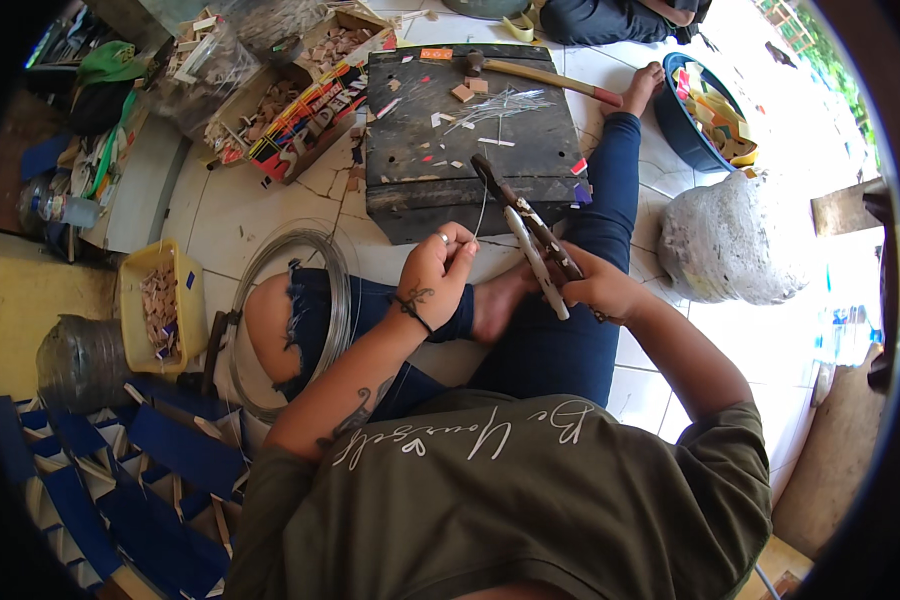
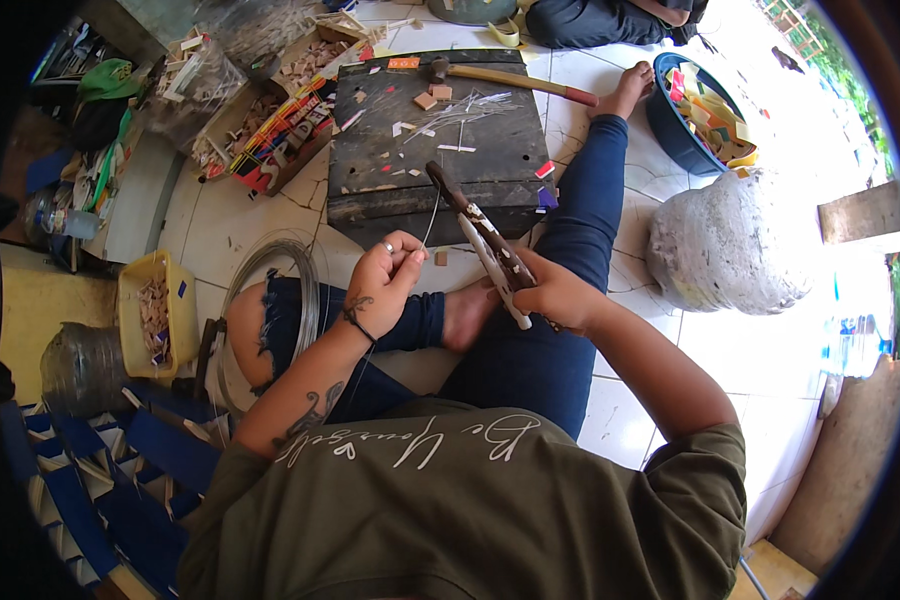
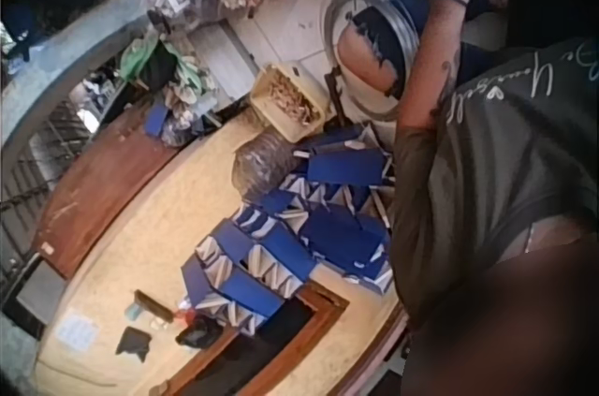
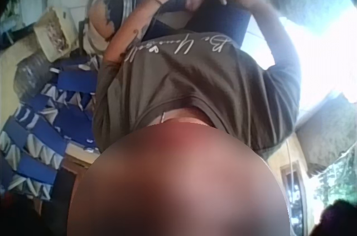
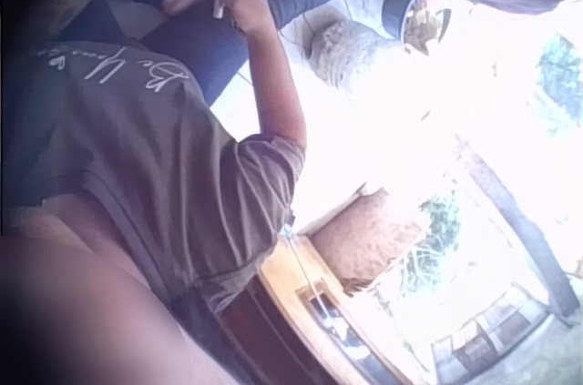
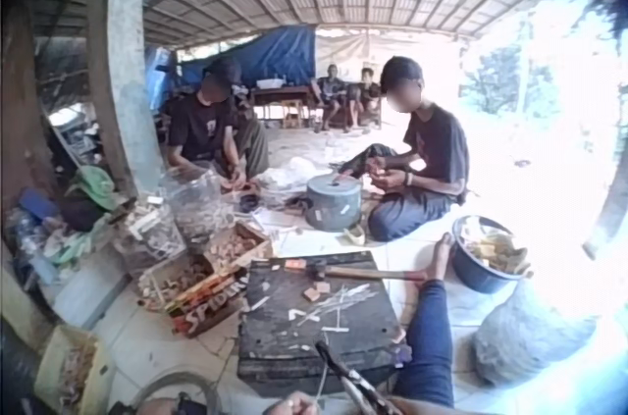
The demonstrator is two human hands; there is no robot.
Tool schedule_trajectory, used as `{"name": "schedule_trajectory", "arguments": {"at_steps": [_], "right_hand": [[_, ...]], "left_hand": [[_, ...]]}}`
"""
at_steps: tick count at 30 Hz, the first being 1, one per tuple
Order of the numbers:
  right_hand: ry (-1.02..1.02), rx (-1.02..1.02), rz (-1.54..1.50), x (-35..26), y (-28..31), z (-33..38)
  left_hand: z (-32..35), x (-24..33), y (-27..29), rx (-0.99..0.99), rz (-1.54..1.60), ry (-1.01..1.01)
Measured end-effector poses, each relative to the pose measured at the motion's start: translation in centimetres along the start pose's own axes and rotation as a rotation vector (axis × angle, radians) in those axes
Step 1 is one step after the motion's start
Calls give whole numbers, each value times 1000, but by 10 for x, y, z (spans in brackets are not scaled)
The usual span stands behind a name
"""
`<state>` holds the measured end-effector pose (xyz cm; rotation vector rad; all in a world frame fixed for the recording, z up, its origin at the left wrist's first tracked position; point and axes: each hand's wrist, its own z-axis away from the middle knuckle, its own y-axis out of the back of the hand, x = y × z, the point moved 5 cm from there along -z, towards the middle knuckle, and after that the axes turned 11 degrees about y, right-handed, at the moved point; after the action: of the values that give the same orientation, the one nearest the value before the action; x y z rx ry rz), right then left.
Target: The person sits on the floor and repeatedly cuts a metal wire into short segments using pliers. They hold the wire with one hand and use the pliers with the other to snip pieces, which fall onto a wooden block in front of them.
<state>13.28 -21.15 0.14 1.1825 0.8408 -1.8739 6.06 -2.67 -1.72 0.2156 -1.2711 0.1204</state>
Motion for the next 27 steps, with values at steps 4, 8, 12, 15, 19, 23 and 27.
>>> {"name": "schedule_trajectory", "arguments": {"at_steps": [4, 8, 12, 15, 19, 23, 27], "right_hand": [[-112, -26, 4, 18, 6, -7], [-157, -47, 113, 26, 13, -15], [-66, 41, 140, 23, 11, -19], [-32, 38, 102, 19, 10, -25], [-44, 113, 119, 21, 10, -30], [-51, 153, 83, 25, 9, -32], [-91, 192, 108, 26, 14, -33]], "left_hand": [[-1, -2, -3, -11, -23, -32], [-4, -3, -1, -13, -17, -30], [-9, -1, 5, 6, 30, -40], [-14, -1, 8, 6, 61, -1], [-20, -4, 7, 16, 96, 60], [-21, -10, 6, 40, 104, 113], [-25, -10, 4, 29, 118, 111]]}}
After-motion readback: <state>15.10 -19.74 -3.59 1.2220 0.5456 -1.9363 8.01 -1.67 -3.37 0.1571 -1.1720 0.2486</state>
